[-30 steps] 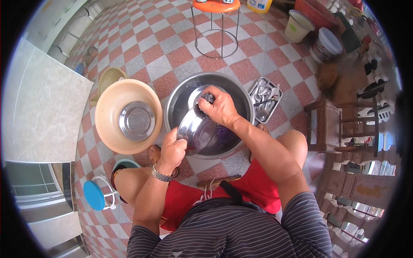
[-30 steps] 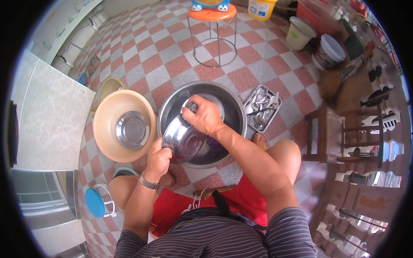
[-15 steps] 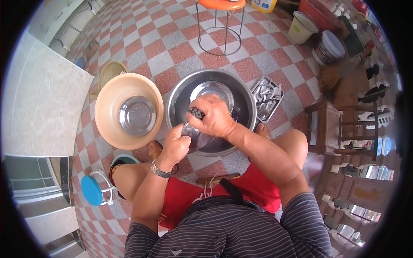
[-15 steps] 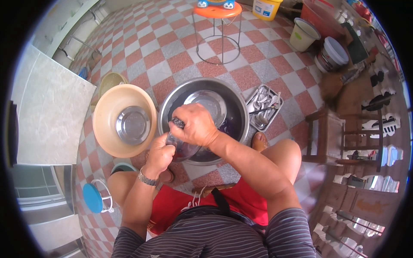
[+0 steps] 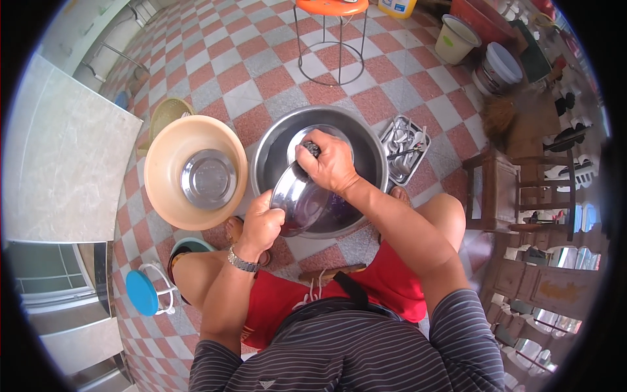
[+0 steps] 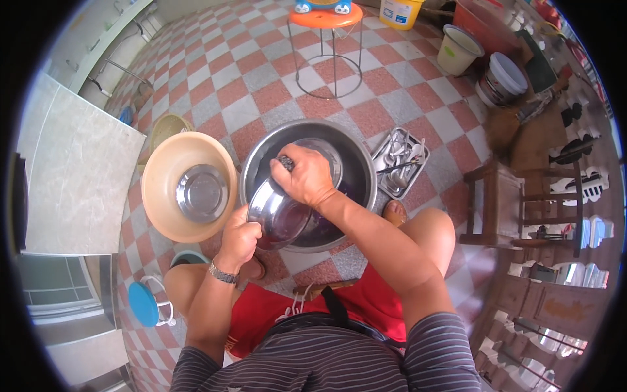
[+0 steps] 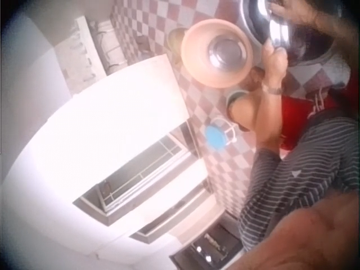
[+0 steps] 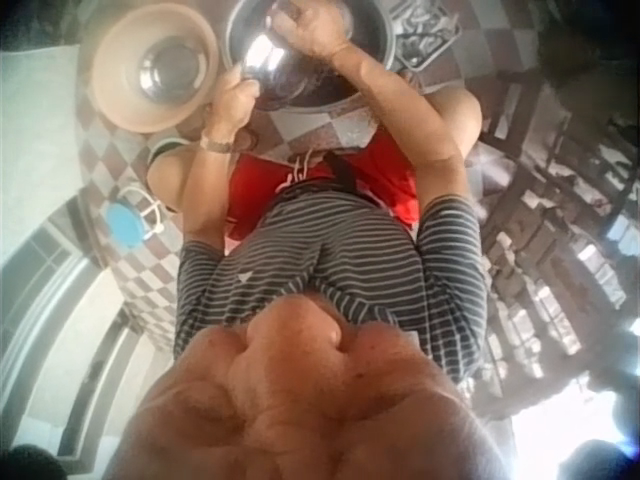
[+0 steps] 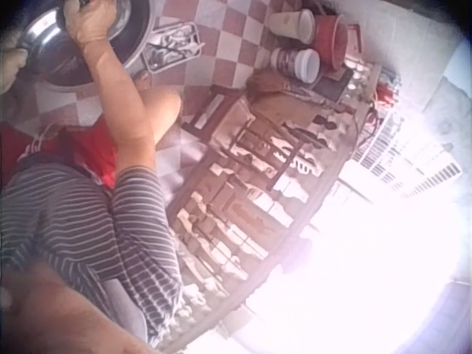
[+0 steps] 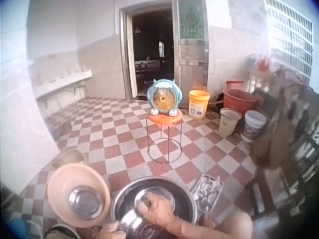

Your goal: The person washes a series of small metal bowls and lids in a large basin of soapy water using a steel wool pad.

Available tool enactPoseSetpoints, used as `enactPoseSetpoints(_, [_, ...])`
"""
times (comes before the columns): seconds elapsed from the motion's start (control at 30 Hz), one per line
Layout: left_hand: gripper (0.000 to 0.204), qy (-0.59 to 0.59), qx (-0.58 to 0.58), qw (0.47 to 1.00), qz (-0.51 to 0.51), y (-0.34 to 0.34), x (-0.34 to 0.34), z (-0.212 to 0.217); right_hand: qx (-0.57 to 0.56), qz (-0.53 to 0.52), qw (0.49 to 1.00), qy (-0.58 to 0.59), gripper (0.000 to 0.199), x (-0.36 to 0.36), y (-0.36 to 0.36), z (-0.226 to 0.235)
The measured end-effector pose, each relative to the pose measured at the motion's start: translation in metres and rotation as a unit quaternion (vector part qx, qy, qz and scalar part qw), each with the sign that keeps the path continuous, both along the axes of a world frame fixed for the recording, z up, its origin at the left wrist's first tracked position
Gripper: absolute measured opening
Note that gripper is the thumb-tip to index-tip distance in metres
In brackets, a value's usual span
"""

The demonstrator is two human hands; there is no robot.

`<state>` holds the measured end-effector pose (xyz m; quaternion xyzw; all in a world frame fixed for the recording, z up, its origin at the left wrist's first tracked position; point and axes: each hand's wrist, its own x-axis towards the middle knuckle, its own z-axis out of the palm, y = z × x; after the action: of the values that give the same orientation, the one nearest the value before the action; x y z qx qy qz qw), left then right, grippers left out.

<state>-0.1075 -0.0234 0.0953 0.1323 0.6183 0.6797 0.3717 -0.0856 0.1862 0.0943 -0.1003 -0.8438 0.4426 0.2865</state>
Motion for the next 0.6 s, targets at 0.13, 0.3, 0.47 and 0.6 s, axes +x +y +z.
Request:
enactPoseSetpoints(0.13, [0.038, -0.012, 0.003, 1.000, 0.013, 0.007, 0.002, 0.002, 0.137, 0.046, 0.985, 0.091, 0.021, 0.005, -0.021, 0.004])
enactPoseSetpoints(0.3, [0.042, 0.040, 0.029, 0.998, 0.025, 0.001, -0.002, -0.009, 0.156, 0.103, 0.973, 0.136, 0.022, 0.002, -0.029, 0.013])
enactPoseSetpoints(0.47, [0.038, -0.043, 0.045, 0.997, 0.050, 0.002, 0.001, -0.001, -0.112, -0.065, 0.989, -0.077, 0.029, -0.007, 0.007, -0.016])
enactPoseSetpoints(0.6, [0.037, -0.051, 0.046, 0.996, 0.053, 0.003, 0.004, 0.004, -0.305, -0.064, 0.947, -0.081, 0.034, -0.010, 0.007, -0.033])
